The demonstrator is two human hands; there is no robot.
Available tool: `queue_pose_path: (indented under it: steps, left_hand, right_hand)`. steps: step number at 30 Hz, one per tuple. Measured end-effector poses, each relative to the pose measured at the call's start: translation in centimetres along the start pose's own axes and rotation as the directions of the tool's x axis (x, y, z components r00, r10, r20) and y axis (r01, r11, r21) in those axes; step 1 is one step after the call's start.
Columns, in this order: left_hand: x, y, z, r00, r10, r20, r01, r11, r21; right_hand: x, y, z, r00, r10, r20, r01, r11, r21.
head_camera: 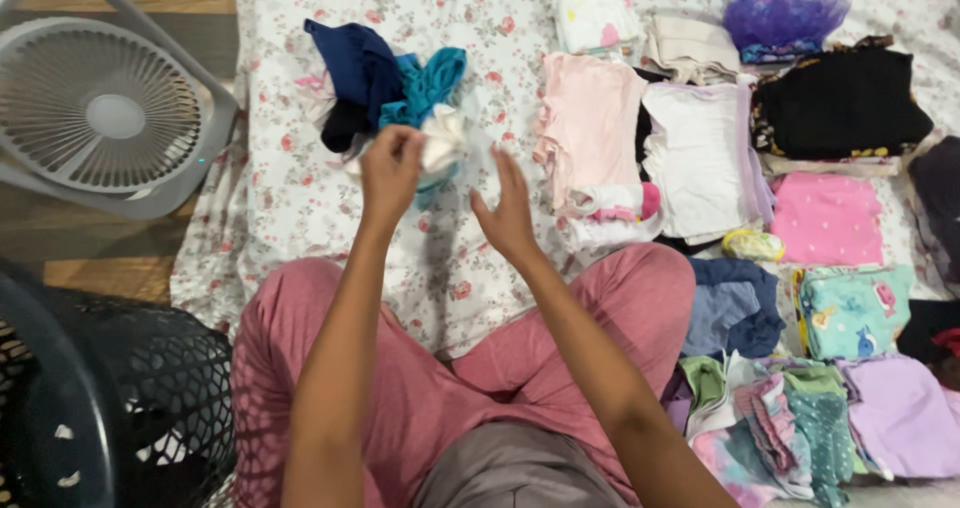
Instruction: The person sits on a bed and folds various small clothing items, including socks and underwear, by hand. They place the folded items into neat stacks on the bed next to them.
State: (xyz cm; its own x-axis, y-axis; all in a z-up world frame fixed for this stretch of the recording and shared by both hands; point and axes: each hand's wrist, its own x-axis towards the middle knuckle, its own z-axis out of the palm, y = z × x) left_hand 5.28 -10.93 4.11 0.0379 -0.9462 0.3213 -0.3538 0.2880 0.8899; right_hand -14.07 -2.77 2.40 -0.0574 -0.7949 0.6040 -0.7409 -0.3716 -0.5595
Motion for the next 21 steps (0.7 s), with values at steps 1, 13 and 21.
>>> queue_pose_path:
  steps: [1,13,21]
  left_hand:
    - [0.0,1.1,-0.2,0.988,-0.094,0.12,0.119,0.969,-0.218]
    - [-7.1,-4.4,-2.1,0.869,-0.363,0.335,0.359,0.93,0.077]
    - [-11.1,-5.0,-1.4,0.883,-0.229,0.409,0.101,0.945,0.311]
  right_hand:
    - [0.7,-0.7,-0.6,0.999,-0.049,0.01,0.049,0.999,-0.005]
    - [-4.5,7.0,-4.7,0.918,0.294,0.267,-0.288,0.956,-0.064]
    - [-8.5,3.5,-0.4,0.758,0.391,0.522,-0.471,0.882,0.024]
